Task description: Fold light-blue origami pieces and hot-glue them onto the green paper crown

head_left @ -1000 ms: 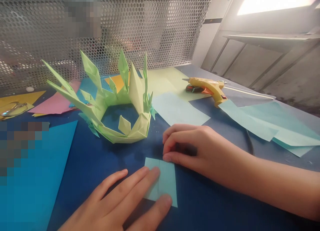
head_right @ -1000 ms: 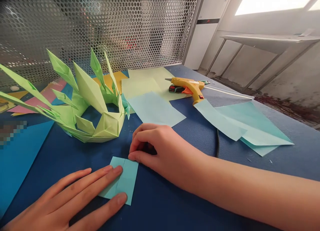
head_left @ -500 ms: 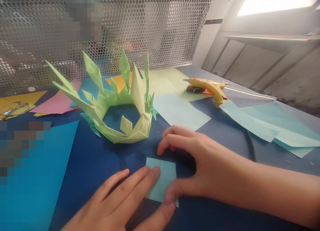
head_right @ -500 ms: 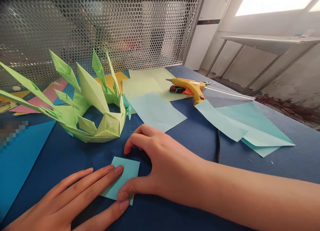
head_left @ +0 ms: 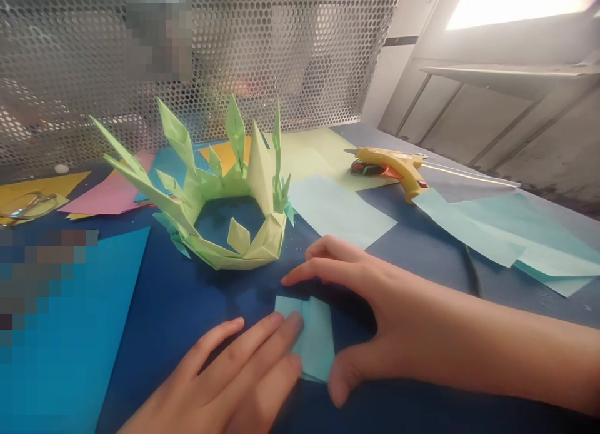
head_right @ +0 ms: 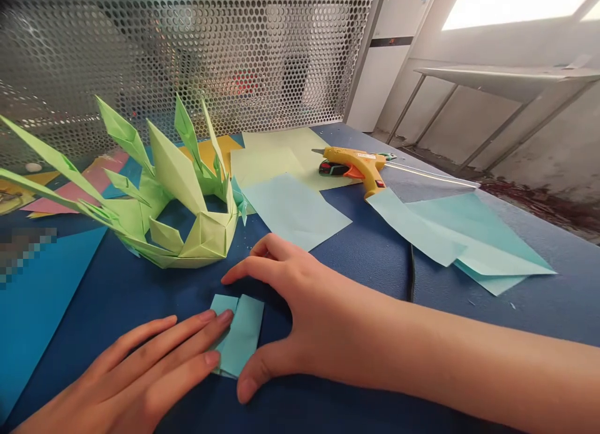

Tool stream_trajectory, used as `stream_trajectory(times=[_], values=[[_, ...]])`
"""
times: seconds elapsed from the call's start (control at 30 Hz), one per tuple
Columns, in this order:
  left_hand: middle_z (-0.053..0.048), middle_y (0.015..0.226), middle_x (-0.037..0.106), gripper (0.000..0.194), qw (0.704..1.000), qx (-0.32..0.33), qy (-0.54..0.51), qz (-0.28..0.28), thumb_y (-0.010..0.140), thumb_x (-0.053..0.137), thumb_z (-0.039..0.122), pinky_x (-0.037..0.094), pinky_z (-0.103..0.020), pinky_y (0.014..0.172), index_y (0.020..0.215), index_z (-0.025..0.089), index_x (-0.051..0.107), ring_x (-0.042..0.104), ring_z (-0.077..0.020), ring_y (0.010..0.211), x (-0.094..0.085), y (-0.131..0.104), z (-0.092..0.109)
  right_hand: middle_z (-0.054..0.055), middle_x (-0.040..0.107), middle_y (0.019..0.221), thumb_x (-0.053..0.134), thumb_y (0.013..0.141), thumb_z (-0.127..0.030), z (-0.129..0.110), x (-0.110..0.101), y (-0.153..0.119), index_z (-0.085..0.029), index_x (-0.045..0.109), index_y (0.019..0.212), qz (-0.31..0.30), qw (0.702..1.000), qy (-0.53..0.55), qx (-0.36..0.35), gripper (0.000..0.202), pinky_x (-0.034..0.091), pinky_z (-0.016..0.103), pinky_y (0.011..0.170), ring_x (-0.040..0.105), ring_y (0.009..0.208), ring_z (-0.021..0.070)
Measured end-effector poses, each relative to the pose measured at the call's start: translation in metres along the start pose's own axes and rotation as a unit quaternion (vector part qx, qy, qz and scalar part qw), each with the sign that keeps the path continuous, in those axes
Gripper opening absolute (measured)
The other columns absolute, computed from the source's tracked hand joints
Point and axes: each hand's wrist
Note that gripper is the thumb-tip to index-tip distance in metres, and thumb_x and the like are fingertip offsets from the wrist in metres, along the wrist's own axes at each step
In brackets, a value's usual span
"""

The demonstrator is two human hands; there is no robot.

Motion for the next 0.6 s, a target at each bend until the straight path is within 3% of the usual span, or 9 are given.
stream_trajectory(times=[0.07, 0.23, 0.4, 0.53, 0.6], values=[[-0.005, 0.156, 0.056, 0.035, 1.0, 0.007, 0.015, 0.01, 0.112, 0.027, 0.02, 0.009, -0.036, 0.128, 0.135, 0.018, 0.054, 0.014, -0.0156, 0.16, 0.0, 0.001, -0.001, 0.0, 0.053, 0.125, 0.098, 0.06, -0.041, -0.001, -0.001, 0.001, -0.034, 0.068, 0.129, -0.013, 1.0, 0.008, -0.003, 0.076, 0.05, 0.035, 0.097, 0.059, 0.11, 0.0229], [-0.004, 0.157, 0.056, 0.041, 0.999, -0.002, 0.01, 0.03, 0.11, 0.024, 0.01, 0.011, -0.036, 0.128, 0.133, 0.018, 0.056, 0.017, -0.0146, 0.16, 0.0, 0.002, 0.0, -0.001, 0.056, 0.124, 0.093, 0.072, -0.045, -0.003, -0.006, 0.0, -0.032, 0.068, 0.126, -0.021, 0.999, 0.031, -0.004, 0.061, 0.049, 0.033, 0.098, 0.059, 0.11, 0.0206], [0.0, 0.159, 0.054, 0.039, 1.0, -0.002, -0.012, 0.018, 0.112, 0.022, 0.014, 0.01, -0.034, 0.129, 0.134, 0.02, 0.054, 0.015, -0.0125, 0.16, 0.0, 0.002, -0.001, 0.001, 0.057, 0.125, 0.074, 0.09, -0.026, -0.004, -0.002, -0.003, -0.03, 0.066, 0.128, -0.007, 1.0, 0.024, -0.005, 0.038, 0.049, 0.032, 0.098, 0.062, 0.109, 0.0175], [0.001, 0.155, 0.058, 0.041, 1.0, -0.003, -0.019, 0.017, 0.111, 0.021, 0.01, 0.011, -0.032, 0.128, 0.134, 0.021, 0.053, 0.01, -0.0115, 0.16, -0.003, 0.004, -0.002, 0.004, 0.063, 0.115, 0.055, 0.097, -0.012, -0.001, 0.005, -0.001, -0.021, 0.07, 0.116, 0.048, 0.995, -0.017, -0.082, 0.026, 0.05, 0.027, 0.094, 0.065, 0.103, 0.0148], [-0.001, 0.158, 0.055, 0.038, 1.0, -0.005, -0.02, 0.013, 0.112, 0.022, 0.017, 0.014, -0.033, 0.127, 0.134, 0.022, 0.053, 0.014, -0.0127, 0.16, -0.003, 0.003, -0.002, 0.005, 0.065, 0.109, 0.043, 0.1, -0.007, 0.002, 0.007, 0.0, -0.017, 0.071, 0.109, 0.081, 0.987, -0.033, -0.133, 0.031, 0.051, 0.023, 0.089, 0.067, 0.097, 0.0122]])
Point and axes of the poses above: each hand's wrist, its own y-axis towards the middle knuckle, its own x-axis out of the palm, z = x × y
